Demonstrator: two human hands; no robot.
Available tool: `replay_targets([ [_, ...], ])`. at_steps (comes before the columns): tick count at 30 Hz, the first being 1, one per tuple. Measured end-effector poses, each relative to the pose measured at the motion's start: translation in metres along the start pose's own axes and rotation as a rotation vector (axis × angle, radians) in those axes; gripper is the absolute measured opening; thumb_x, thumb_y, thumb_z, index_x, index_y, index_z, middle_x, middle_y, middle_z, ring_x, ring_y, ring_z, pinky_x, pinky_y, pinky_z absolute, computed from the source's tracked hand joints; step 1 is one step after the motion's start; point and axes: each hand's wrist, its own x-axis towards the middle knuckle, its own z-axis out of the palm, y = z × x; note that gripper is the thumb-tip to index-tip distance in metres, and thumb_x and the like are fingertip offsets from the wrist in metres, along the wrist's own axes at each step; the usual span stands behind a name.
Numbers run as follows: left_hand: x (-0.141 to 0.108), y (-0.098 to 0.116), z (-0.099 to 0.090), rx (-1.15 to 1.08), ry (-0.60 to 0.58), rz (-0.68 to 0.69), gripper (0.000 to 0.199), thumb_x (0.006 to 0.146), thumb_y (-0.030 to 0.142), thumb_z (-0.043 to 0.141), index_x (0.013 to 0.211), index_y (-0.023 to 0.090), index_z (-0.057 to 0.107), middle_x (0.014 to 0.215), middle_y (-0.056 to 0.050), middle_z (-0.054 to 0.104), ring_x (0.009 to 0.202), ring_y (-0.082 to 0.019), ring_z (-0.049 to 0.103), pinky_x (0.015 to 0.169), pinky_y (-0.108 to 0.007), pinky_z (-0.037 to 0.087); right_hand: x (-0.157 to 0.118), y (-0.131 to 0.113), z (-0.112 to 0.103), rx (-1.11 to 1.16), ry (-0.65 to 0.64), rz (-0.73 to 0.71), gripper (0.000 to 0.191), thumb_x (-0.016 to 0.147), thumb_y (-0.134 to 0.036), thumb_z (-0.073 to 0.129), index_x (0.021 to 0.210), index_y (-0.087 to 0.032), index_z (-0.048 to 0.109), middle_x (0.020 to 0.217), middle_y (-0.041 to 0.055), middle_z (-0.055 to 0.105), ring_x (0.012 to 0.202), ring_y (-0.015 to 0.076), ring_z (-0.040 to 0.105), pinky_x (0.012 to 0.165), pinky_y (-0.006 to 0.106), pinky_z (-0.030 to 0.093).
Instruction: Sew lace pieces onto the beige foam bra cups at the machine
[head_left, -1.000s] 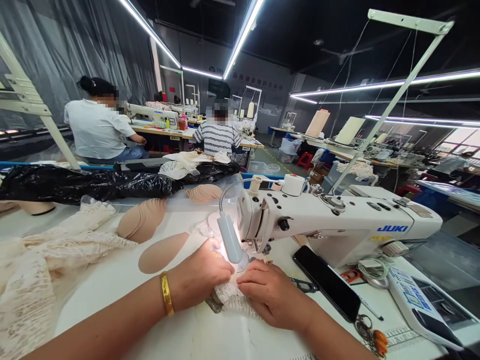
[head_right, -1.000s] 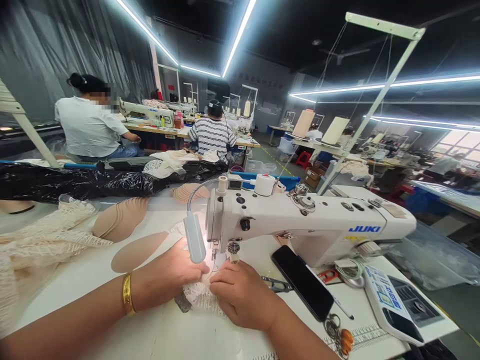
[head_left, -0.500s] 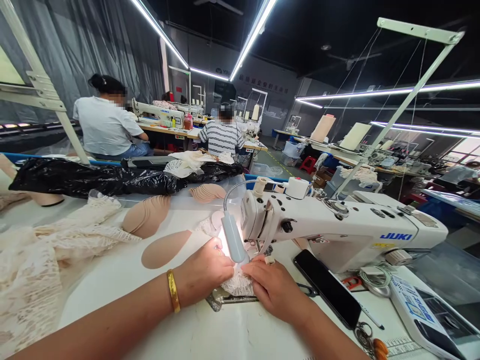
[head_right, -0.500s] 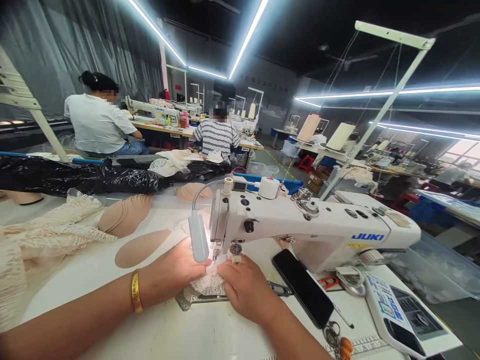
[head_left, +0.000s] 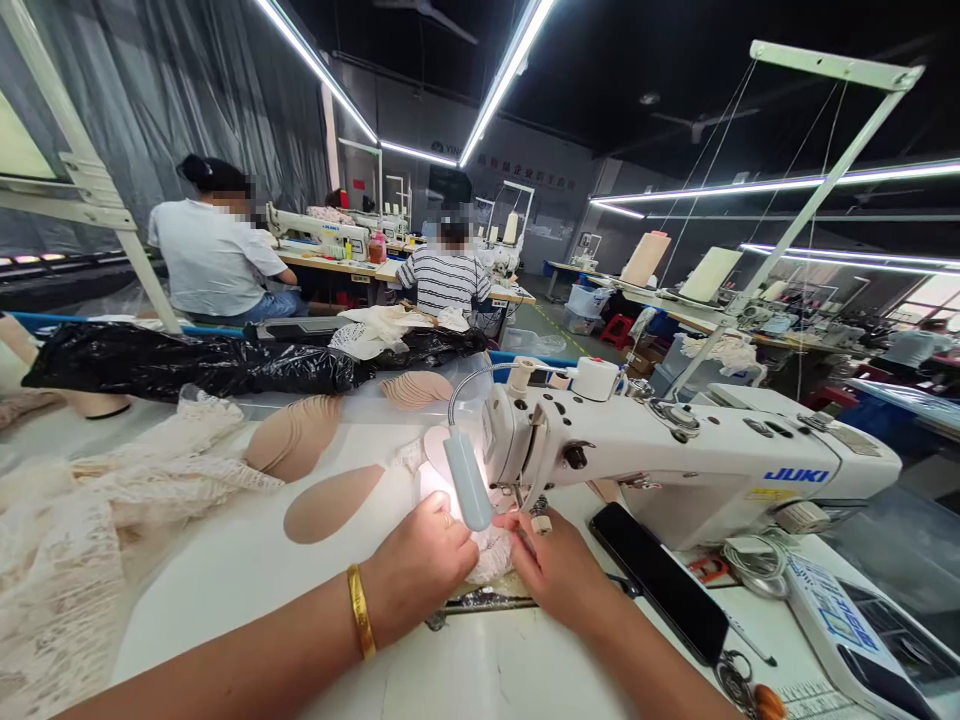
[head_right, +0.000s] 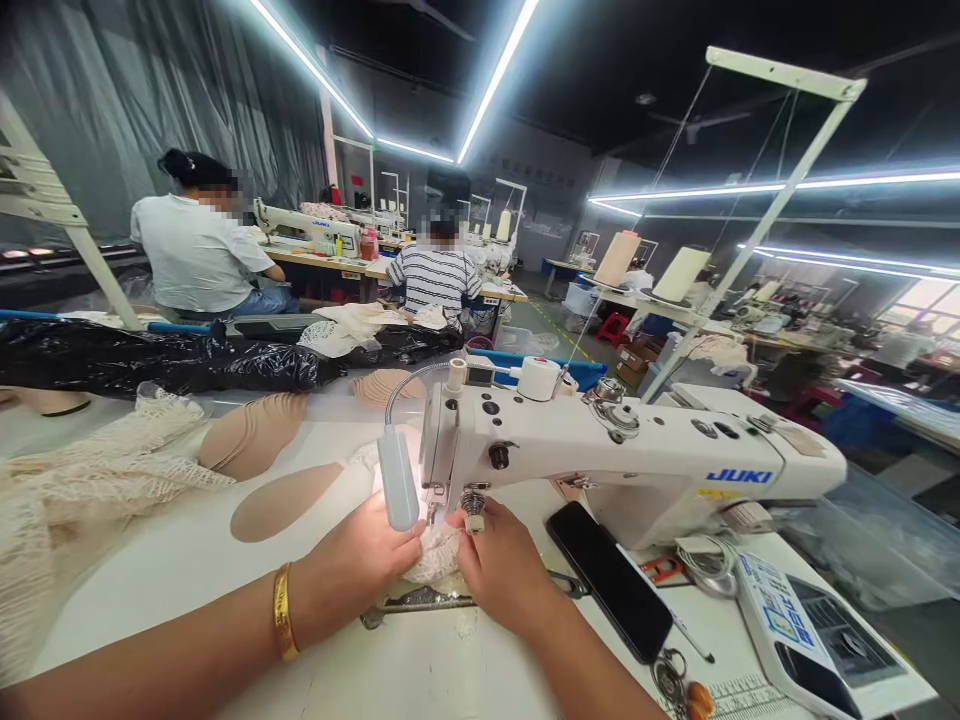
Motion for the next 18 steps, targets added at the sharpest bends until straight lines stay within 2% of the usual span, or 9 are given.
replay_targets([
  [3, 0.001, 0.0, -0.01, 0.026, -0.051, -0.028, 0.029, 0.08, 0.001, 0.063, 0.066, 0.02, 0.044, 0.07, 0.0, 0.055, 0.067, -0.019, 0.055, 0.074, -0.036, 0.047, -0.003, 0.0, 0.0, 0.016, 0.005, -0.013, 0.024, 0.096, -0.011, 0.046, 0.11, -0.019, 0.064, 0.105, 0.0085, 0.075, 0.1, 0.0254, 0.069, 0.089, 0.038, 0.056],
  [6, 0.004, 0.001, -0.03, -0.035, -0.177, -0.103, 0.023, 0.074, 0.007, 0.068, 0.067, 0.019, 0.049, 0.074, -0.001, 0.06, 0.074, -0.021, 0.058, 0.077, -0.036, 0.048, -0.006, 0.001, 0.001, -0.008, 0.02, -0.061, 0.027, 0.095, -0.009, 0.045, 0.113, -0.02, 0.062, 0.101, 0.0071, 0.075, 0.099, 0.0255, 0.068, 0.085, 0.037, 0.056],
  [10, 0.006, 0.004, -0.051, -0.091, -0.267, -0.201, 0.011, 0.079, 0.027, 0.07, 0.075, 0.021, 0.062, 0.084, -0.003, 0.064, 0.085, -0.026, 0.06, 0.09, -0.048, 0.047, -0.009, -0.006, 0.0, -0.087, 0.08, -0.191, 0.035, 0.094, -0.006, 0.042, 0.122, -0.021, 0.057, 0.103, 0.0092, 0.074, 0.091, 0.0258, 0.067, 0.076, 0.037, 0.055],
  [12, 0.007, 0.007, -0.055, -0.119, -0.279, -0.268, 0.011, 0.082, 0.033, 0.069, 0.086, 0.023, 0.066, 0.09, -0.004, 0.065, 0.087, -0.027, 0.061, 0.085, -0.044, 0.049, -0.009, -0.014, -0.002, -0.071, 0.085, -0.294, 0.04, 0.093, -0.007, 0.044, 0.13, -0.02, 0.052, 0.113, 0.0113, 0.073, 0.101, 0.0264, 0.066, 0.083, 0.039, 0.055],
  [15, 0.009, 0.013, -0.058, -0.213, -0.265, -0.302, 0.024, 0.082, 0.033, 0.069, 0.104, 0.024, 0.066, 0.101, -0.005, 0.066, 0.089, -0.024, 0.061, 0.078, -0.035, 0.051, -0.008, -0.025, -0.005, -0.018, 0.053, -0.418, 0.048, 0.093, -0.012, 0.052, 0.139, -0.022, 0.046, 0.133, 0.0114, 0.065, 0.123, 0.0272, 0.058, 0.098, 0.041, 0.05],
  [16, 0.009, 0.014, -0.059, -0.249, -0.265, -0.278, 0.028, 0.082, 0.032, 0.069, 0.108, 0.025, 0.064, 0.104, -0.004, 0.066, 0.089, -0.023, 0.061, 0.078, -0.034, 0.051, -0.007, -0.027, -0.005, -0.02, 0.047, -0.429, 0.049, 0.093, -0.013, 0.054, 0.141, -0.023, 0.045, 0.135, 0.0108, 0.064, 0.125, 0.027, 0.057, 0.099, 0.041, 0.049],
  [18, 0.008, 0.015, -0.063, -0.276, -0.28, -0.204, 0.031, 0.081, 0.028, 0.068, 0.111, 0.026, 0.063, 0.105, -0.003, 0.067, 0.089, -0.022, 0.062, 0.078, -0.032, 0.051, -0.007, -0.027, -0.003, -0.058, 0.035, -0.398, 0.042, 0.094, -0.012, 0.055, 0.134, -0.023, 0.05, 0.126, 0.0088, 0.068, 0.115, 0.0252, 0.061, 0.092, 0.038, 0.05],
])
